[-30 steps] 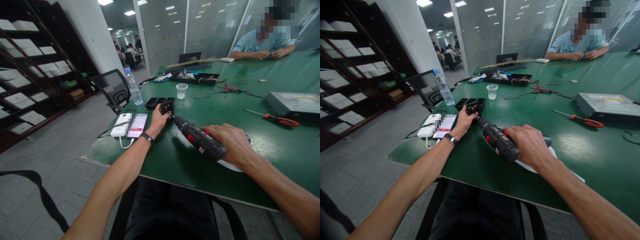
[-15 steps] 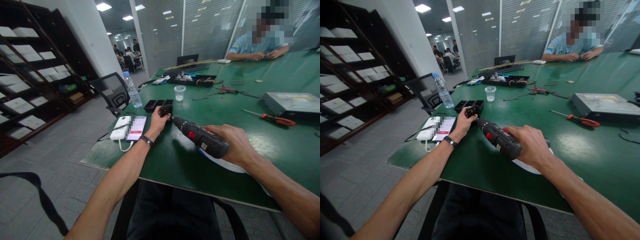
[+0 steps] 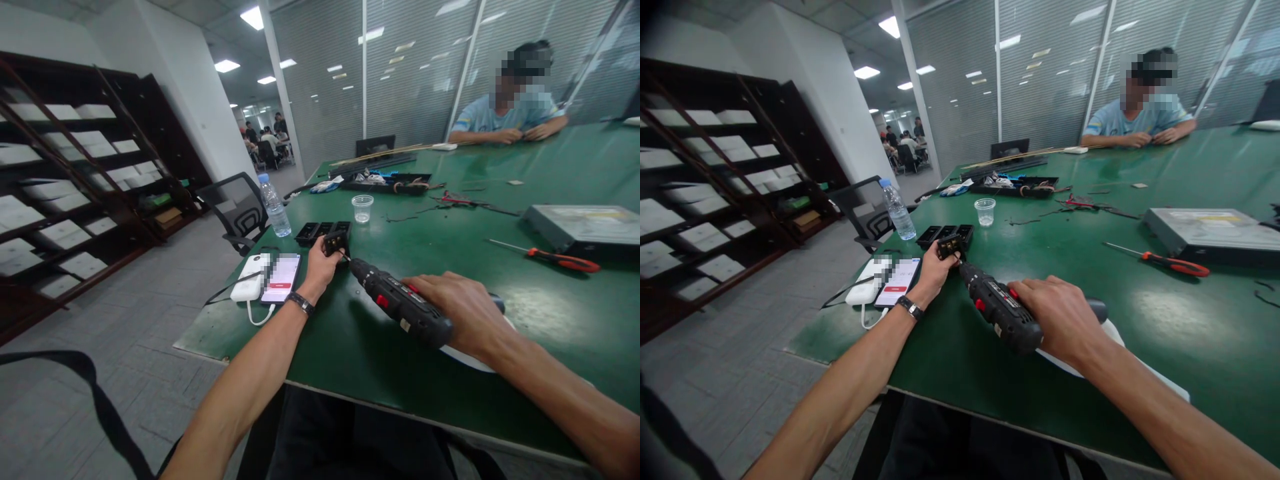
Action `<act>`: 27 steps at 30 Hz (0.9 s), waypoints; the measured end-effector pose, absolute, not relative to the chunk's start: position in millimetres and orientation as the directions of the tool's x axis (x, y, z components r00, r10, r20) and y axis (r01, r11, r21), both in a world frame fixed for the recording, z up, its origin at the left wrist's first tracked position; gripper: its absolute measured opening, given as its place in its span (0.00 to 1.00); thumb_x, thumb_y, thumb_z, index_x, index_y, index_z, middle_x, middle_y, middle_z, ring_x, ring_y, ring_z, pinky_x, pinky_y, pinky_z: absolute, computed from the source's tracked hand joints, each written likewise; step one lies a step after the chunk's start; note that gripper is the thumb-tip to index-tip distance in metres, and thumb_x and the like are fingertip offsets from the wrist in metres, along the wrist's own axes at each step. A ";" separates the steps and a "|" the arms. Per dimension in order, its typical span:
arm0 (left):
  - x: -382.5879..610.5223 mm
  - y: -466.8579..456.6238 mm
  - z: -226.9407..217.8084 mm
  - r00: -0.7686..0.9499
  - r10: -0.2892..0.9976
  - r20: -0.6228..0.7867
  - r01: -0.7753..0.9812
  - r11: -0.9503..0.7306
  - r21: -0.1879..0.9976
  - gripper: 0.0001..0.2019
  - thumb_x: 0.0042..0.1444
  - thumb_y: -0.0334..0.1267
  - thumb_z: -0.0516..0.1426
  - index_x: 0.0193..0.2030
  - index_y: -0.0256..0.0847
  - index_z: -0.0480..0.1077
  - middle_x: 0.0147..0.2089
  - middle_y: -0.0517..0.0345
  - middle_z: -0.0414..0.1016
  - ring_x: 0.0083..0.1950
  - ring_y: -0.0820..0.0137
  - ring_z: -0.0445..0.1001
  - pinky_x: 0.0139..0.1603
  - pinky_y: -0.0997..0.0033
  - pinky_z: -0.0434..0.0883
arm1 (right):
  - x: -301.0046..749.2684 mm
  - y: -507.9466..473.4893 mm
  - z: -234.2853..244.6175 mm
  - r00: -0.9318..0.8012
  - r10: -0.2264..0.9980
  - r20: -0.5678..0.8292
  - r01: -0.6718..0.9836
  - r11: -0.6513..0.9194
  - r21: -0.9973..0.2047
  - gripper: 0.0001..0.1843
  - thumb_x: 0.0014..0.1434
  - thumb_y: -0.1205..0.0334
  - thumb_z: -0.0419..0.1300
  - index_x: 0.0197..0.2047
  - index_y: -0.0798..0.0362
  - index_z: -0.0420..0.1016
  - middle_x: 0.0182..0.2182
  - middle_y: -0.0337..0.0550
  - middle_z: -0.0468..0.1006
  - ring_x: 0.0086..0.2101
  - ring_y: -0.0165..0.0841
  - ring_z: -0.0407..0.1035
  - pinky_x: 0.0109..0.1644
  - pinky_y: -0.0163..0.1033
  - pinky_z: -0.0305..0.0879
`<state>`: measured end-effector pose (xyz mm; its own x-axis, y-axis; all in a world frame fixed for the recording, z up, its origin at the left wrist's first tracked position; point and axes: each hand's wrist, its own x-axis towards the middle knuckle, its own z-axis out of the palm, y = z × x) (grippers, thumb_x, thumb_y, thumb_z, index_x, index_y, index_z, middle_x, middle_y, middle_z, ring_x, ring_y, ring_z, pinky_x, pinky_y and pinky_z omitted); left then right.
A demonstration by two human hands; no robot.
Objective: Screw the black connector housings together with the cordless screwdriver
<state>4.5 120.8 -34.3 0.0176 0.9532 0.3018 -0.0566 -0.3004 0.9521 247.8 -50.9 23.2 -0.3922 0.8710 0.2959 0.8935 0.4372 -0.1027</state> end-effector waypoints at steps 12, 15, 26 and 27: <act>3.4 121.6 -34.2 0.024 0.952 0.305 -0.051 -0.303 0.952 0.16 0.49 0.29 0.67 0.45 0.41 0.72 0.44 0.56 0.79 0.46 0.66 0.79 0.53 0.62 0.77 | 250.7 -49.9 17.4 -0.377 0.874 0.307 0.894 0.430 -0.129 0.20 0.57 0.61 0.60 0.53 0.48 0.78 0.43 0.45 0.84 0.35 0.39 0.72 0.40 0.42 0.60; 3.5 120.7 -32.7 0.027 0.955 0.296 -0.050 -0.294 0.954 0.17 0.49 0.28 0.66 0.45 0.41 0.72 0.44 0.56 0.79 0.46 0.66 0.79 0.53 0.62 0.77 | 250.6 -50.4 17.6 -0.377 0.875 0.305 0.895 0.428 -0.123 0.19 0.57 0.62 0.61 0.53 0.47 0.78 0.42 0.44 0.83 0.35 0.38 0.71 0.40 0.42 0.59; 3.7 119.4 -31.8 0.021 0.949 0.316 -0.055 -0.314 0.948 0.16 0.47 0.27 0.66 0.44 0.39 0.73 0.42 0.56 0.79 0.45 0.66 0.78 0.55 0.63 0.74 | 247.5 -49.8 23.2 -0.379 0.887 0.262 0.896 0.423 -0.137 0.19 0.56 0.65 0.60 0.51 0.49 0.78 0.40 0.43 0.83 0.35 0.38 0.71 0.41 0.44 0.58; 3.6 119.4 -31.8 0.025 0.948 0.318 -0.055 -0.316 0.947 0.16 0.47 0.27 0.66 0.44 0.39 0.73 0.43 0.55 0.79 0.45 0.66 0.78 0.55 0.63 0.74 | 247.2 -50.1 23.5 -0.379 0.888 0.262 0.895 0.423 -0.139 0.18 0.56 0.65 0.60 0.51 0.49 0.78 0.40 0.43 0.83 0.35 0.38 0.71 0.41 0.44 0.59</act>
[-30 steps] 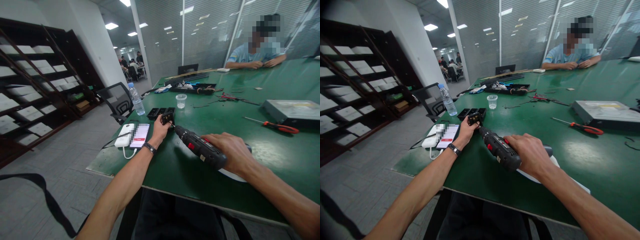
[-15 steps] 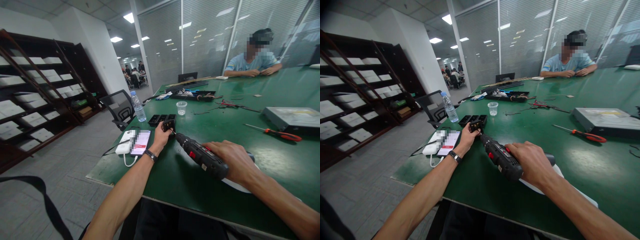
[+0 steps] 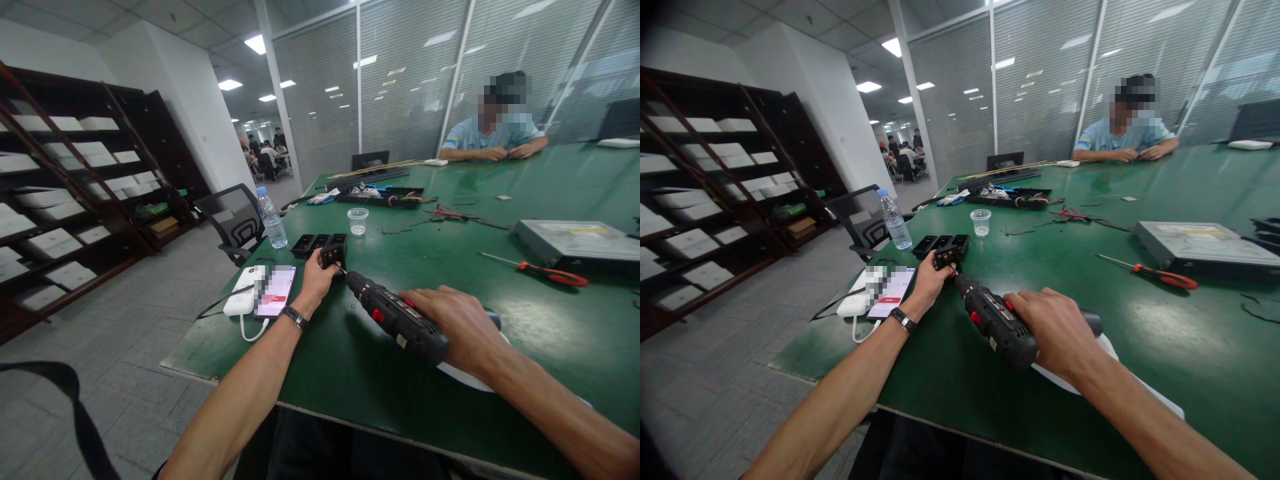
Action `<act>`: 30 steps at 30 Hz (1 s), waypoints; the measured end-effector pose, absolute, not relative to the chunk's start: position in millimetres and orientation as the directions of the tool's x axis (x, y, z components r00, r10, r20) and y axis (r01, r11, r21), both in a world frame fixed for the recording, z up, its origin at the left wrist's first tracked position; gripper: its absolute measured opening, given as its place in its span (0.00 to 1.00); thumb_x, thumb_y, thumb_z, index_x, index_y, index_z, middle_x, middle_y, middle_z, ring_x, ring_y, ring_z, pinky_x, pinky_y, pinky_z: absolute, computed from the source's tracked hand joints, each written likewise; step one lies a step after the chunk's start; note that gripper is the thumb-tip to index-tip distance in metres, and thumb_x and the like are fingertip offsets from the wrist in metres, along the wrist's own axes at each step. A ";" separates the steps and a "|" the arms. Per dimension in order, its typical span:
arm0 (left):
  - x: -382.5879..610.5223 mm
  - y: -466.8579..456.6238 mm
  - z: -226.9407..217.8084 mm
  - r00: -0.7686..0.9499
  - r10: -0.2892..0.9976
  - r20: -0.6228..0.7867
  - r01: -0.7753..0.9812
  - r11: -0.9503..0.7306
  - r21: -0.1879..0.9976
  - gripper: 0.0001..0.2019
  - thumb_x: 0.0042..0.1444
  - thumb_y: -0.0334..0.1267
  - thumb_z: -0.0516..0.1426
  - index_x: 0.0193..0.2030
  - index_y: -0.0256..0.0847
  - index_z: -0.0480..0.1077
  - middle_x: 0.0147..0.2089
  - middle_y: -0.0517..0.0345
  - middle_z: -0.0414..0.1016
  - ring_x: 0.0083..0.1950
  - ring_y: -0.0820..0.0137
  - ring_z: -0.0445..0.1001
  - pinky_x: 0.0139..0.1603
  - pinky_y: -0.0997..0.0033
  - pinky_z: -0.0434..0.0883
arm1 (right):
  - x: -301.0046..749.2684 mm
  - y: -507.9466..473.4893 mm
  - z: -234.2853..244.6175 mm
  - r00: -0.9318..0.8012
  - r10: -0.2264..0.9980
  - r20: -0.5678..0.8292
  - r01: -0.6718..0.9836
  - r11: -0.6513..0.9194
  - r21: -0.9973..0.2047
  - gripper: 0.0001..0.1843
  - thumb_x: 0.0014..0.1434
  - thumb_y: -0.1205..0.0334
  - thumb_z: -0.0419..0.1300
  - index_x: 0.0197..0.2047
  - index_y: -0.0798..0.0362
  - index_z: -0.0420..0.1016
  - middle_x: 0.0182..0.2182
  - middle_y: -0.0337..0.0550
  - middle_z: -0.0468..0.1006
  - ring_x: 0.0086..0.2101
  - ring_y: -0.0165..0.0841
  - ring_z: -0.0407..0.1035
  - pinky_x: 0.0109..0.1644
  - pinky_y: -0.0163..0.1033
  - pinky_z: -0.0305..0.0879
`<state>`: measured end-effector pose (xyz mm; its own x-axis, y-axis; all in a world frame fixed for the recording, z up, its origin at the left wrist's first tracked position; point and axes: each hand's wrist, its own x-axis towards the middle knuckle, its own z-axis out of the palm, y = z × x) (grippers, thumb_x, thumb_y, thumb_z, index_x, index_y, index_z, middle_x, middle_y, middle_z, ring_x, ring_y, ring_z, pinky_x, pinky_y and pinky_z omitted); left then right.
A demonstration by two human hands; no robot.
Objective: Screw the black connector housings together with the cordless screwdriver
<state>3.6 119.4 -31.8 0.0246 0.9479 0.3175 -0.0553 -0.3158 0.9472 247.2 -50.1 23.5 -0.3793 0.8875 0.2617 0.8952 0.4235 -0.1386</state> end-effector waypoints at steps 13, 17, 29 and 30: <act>3.0 121.2 -33.5 0.039 0.946 0.321 -0.040 -0.319 0.947 0.18 0.48 0.27 0.65 0.47 0.39 0.73 0.45 0.55 0.79 0.44 0.67 0.77 0.51 0.65 0.74 | 245.3 -50.5 25.0 -0.361 0.896 0.259 0.907 0.401 -0.125 0.16 0.56 0.63 0.61 0.49 0.48 0.78 0.40 0.44 0.83 0.36 0.38 0.72 0.41 0.43 0.59; 3.0 121.4 -33.4 0.040 0.947 0.319 -0.035 -0.318 0.948 0.17 0.48 0.27 0.65 0.46 0.39 0.73 0.45 0.55 0.79 0.44 0.67 0.77 0.51 0.65 0.74 | 243.5 -51.4 28.3 -0.356 0.906 0.227 0.914 0.388 -0.118 0.17 0.57 0.62 0.61 0.50 0.49 0.78 0.41 0.45 0.84 0.36 0.40 0.72 0.41 0.44 0.59; 2.3 121.6 -32.4 0.057 0.943 0.329 -0.014 -0.329 0.944 0.17 0.49 0.27 0.64 0.46 0.39 0.73 0.45 0.55 0.79 0.44 0.67 0.77 0.51 0.66 0.74 | 241.6 -52.4 32.5 -0.352 0.913 0.205 0.919 0.379 -0.111 0.14 0.58 0.60 0.62 0.48 0.49 0.78 0.39 0.44 0.83 0.35 0.39 0.71 0.41 0.44 0.58; 2.2 121.7 -32.4 0.059 0.943 0.329 -0.011 -0.329 0.944 0.17 0.49 0.27 0.64 0.46 0.39 0.73 0.44 0.55 0.79 0.44 0.67 0.77 0.51 0.66 0.73 | 241.8 -52.2 32.5 -0.349 0.915 0.203 0.919 0.376 -0.115 0.14 0.58 0.61 0.61 0.48 0.49 0.78 0.39 0.44 0.83 0.35 0.39 0.71 0.41 0.43 0.58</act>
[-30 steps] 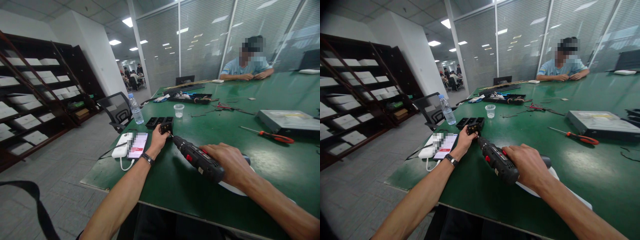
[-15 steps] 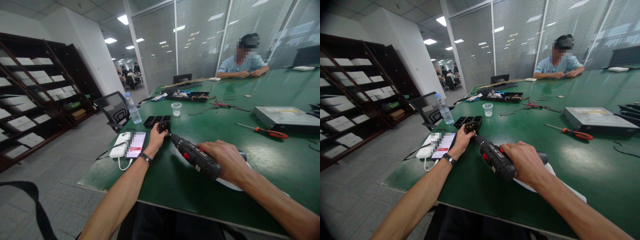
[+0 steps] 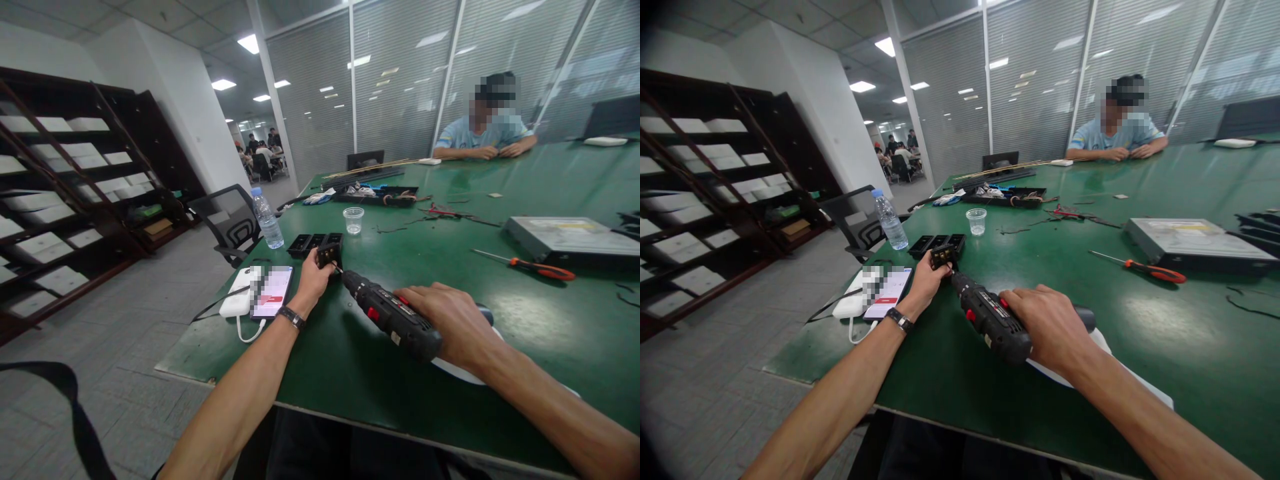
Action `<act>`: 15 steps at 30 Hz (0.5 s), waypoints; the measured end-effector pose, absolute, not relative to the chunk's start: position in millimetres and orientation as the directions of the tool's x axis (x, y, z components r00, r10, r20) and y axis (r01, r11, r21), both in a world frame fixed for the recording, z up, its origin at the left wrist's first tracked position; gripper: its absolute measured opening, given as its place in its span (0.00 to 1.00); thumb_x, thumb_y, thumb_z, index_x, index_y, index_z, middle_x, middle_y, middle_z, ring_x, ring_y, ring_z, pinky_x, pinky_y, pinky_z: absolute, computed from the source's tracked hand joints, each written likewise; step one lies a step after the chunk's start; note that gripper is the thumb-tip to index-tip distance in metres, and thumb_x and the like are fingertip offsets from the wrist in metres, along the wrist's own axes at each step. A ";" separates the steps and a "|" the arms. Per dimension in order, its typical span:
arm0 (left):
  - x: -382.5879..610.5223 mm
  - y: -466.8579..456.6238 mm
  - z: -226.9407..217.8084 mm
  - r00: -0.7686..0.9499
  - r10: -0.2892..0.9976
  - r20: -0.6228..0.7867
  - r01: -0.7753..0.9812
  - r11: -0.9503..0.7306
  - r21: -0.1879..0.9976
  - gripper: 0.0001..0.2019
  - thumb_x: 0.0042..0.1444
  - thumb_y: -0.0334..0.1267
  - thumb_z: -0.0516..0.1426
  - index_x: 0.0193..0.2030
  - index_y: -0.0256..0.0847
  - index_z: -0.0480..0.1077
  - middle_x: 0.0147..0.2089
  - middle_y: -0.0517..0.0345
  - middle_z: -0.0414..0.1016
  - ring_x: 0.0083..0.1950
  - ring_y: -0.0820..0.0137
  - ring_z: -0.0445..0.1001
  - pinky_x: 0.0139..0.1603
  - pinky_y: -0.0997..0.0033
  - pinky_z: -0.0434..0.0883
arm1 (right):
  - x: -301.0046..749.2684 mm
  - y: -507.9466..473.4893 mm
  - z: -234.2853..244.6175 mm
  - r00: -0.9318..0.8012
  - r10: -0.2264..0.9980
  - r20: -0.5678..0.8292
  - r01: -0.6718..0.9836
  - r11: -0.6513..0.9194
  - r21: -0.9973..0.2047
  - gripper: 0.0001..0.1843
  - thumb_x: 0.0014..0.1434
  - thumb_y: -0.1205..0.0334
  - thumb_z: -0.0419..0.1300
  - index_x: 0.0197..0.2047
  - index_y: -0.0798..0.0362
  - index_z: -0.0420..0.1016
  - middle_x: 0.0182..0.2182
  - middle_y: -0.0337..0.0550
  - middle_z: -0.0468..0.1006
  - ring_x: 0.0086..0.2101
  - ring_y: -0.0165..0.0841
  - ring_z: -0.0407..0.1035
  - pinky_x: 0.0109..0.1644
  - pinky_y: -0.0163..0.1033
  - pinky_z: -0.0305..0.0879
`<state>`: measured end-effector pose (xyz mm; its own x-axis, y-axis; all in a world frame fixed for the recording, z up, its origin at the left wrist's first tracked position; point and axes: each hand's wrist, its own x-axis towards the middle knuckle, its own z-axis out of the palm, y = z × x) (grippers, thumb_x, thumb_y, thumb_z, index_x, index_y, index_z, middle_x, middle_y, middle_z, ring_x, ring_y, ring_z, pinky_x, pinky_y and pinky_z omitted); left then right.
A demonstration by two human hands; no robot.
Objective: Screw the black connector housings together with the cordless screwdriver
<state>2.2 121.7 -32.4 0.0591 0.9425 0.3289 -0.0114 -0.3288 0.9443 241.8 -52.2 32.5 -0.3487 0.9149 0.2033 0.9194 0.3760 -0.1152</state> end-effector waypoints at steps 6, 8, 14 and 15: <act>2.8 120.1 -32.1 0.055 0.940 0.338 -0.027 -0.337 0.941 0.17 0.48 0.29 0.65 0.46 0.39 0.73 0.43 0.56 0.78 0.44 0.67 0.76 0.52 0.65 0.73 | 247.1 -51.8 26.4 -0.344 0.907 0.244 0.913 0.384 -0.139 0.17 0.56 0.61 0.61 0.49 0.48 0.78 0.39 0.43 0.83 0.35 0.39 0.72 0.40 0.43 0.58; 3.4 119.0 -31.6 0.052 0.939 0.340 -0.030 -0.339 0.940 0.16 0.48 0.29 0.66 0.45 0.40 0.73 0.43 0.56 0.78 0.45 0.67 0.76 0.54 0.64 0.73 | 249.3 -52.0 25.0 -0.332 0.908 0.256 0.912 0.378 -0.161 0.17 0.55 0.61 0.62 0.49 0.47 0.78 0.39 0.42 0.83 0.34 0.38 0.71 0.38 0.42 0.57; 3.9 117.9 -31.4 0.048 0.932 0.359 -0.027 -0.358 0.933 0.16 0.48 0.29 0.66 0.45 0.40 0.72 0.43 0.56 0.78 0.46 0.66 0.77 0.55 0.64 0.73 | 250.6 -52.7 24.6 -0.340 0.902 0.268 0.906 0.390 -0.164 0.17 0.56 0.63 0.61 0.49 0.47 0.78 0.38 0.42 0.83 0.34 0.37 0.71 0.38 0.41 0.58; 3.7 118.2 -31.7 0.046 0.933 0.358 -0.026 -0.357 0.934 0.16 0.48 0.29 0.66 0.45 0.40 0.72 0.43 0.56 0.78 0.46 0.66 0.77 0.54 0.64 0.73 | 250.3 -52.5 24.1 -0.350 0.895 0.276 0.904 0.400 -0.149 0.17 0.56 0.63 0.61 0.49 0.47 0.78 0.39 0.42 0.83 0.34 0.37 0.71 0.39 0.42 0.58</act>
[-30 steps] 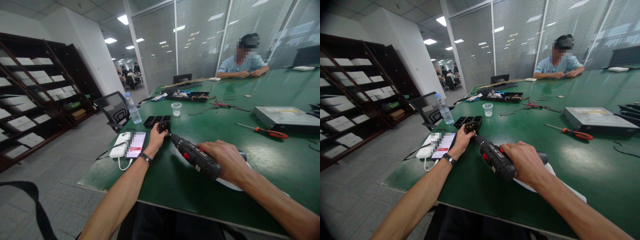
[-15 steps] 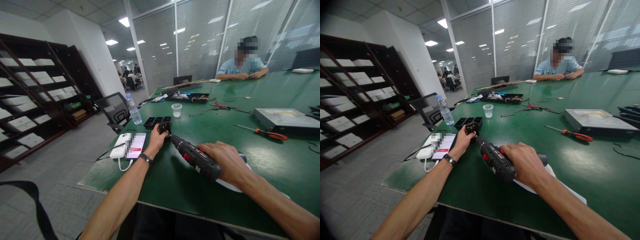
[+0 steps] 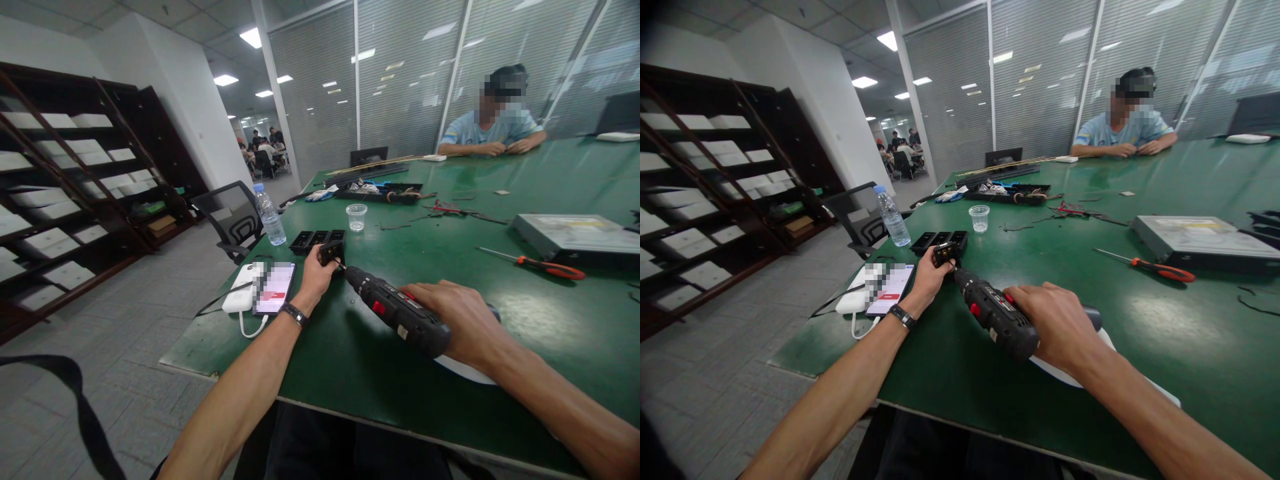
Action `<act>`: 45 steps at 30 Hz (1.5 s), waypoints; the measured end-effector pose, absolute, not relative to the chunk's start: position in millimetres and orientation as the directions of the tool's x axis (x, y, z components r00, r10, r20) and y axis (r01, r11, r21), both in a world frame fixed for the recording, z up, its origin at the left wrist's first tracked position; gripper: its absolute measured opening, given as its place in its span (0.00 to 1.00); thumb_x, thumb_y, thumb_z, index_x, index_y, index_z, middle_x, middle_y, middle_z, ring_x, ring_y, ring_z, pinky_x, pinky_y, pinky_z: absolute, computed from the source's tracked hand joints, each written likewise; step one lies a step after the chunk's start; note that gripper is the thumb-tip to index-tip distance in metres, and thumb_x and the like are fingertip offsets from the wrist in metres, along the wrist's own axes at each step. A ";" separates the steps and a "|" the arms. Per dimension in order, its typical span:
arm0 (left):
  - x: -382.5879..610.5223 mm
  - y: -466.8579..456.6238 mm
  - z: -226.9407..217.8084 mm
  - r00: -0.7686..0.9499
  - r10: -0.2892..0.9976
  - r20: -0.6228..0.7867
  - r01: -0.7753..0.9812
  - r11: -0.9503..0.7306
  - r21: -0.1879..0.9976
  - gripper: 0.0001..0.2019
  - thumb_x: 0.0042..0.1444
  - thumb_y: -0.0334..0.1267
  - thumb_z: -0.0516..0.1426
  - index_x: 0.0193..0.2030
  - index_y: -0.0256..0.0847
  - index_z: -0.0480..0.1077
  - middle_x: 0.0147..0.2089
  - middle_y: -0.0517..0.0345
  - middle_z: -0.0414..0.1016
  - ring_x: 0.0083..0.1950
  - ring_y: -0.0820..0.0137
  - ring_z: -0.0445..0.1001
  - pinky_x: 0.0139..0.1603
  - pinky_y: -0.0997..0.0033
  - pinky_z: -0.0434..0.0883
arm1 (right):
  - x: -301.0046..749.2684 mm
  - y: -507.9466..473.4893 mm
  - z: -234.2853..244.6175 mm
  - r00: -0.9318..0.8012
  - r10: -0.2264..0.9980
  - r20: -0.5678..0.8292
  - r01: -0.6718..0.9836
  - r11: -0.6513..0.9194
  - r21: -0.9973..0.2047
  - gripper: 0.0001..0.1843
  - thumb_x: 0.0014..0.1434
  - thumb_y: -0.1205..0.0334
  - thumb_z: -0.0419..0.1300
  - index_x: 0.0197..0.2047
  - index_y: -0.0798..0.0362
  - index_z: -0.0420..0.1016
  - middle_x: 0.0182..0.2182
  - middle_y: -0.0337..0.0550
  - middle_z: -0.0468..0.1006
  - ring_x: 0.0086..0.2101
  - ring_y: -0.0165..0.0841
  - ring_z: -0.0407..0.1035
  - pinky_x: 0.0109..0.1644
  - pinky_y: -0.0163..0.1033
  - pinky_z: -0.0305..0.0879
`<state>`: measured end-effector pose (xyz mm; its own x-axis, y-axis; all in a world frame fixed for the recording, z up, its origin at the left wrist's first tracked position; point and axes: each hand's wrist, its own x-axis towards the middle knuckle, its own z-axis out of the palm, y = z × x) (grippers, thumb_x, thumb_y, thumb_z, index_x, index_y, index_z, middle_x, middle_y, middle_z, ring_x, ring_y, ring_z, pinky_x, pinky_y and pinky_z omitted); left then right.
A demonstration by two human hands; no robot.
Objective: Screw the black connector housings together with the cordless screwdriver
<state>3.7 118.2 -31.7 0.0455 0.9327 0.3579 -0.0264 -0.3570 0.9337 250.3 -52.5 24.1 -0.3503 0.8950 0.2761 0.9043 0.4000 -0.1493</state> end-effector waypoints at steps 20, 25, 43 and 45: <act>3.2 121.1 -34.7 0.036 0.938 0.344 -0.015 -0.343 0.939 0.19 0.48 0.29 0.67 0.48 0.39 0.73 0.46 0.54 0.79 0.49 0.65 0.77 0.57 0.62 0.73 | 247.0 -53.7 30.9 -0.387 0.883 0.267 0.901 0.424 -0.094 0.15 0.57 0.64 0.61 0.48 0.49 0.77 0.41 0.45 0.84 0.35 0.37 0.71 0.42 0.42 0.57; 3.1 121.5 -35.2 0.040 0.941 0.335 -0.032 -0.334 0.942 0.17 0.48 0.29 0.67 0.46 0.39 0.74 0.45 0.54 0.79 0.47 0.65 0.77 0.57 0.62 0.73 | 246.0 -54.8 31.7 -0.380 0.889 0.256 0.908 0.411 -0.079 0.14 0.58 0.63 0.60 0.47 0.49 0.77 0.39 0.45 0.83 0.35 0.38 0.70 0.41 0.43 0.56; 4.4 123.5 -36.8 0.028 0.945 0.326 -0.054 -0.324 0.945 0.18 0.47 0.30 0.67 0.46 0.39 0.74 0.44 0.55 0.79 0.45 0.66 0.77 0.52 0.64 0.75 | 243.9 -54.5 35.5 -0.382 0.896 0.224 0.915 0.401 -0.044 0.15 0.56 0.64 0.61 0.47 0.50 0.78 0.40 0.46 0.84 0.36 0.38 0.72 0.42 0.43 0.57; 4.6 123.7 -36.8 0.030 0.946 0.324 -0.059 -0.322 0.945 0.18 0.47 0.30 0.67 0.46 0.39 0.74 0.44 0.55 0.79 0.45 0.66 0.77 0.52 0.64 0.75 | 244.1 -54.4 35.4 -0.384 0.895 0.226 0.914 0.404 -0.047 0.15 0.56 0.65 0.61 0.47 0.50 0.78 0.40 0.45 0.84 0.36 0.38 0.72 0.42 0.43 0.57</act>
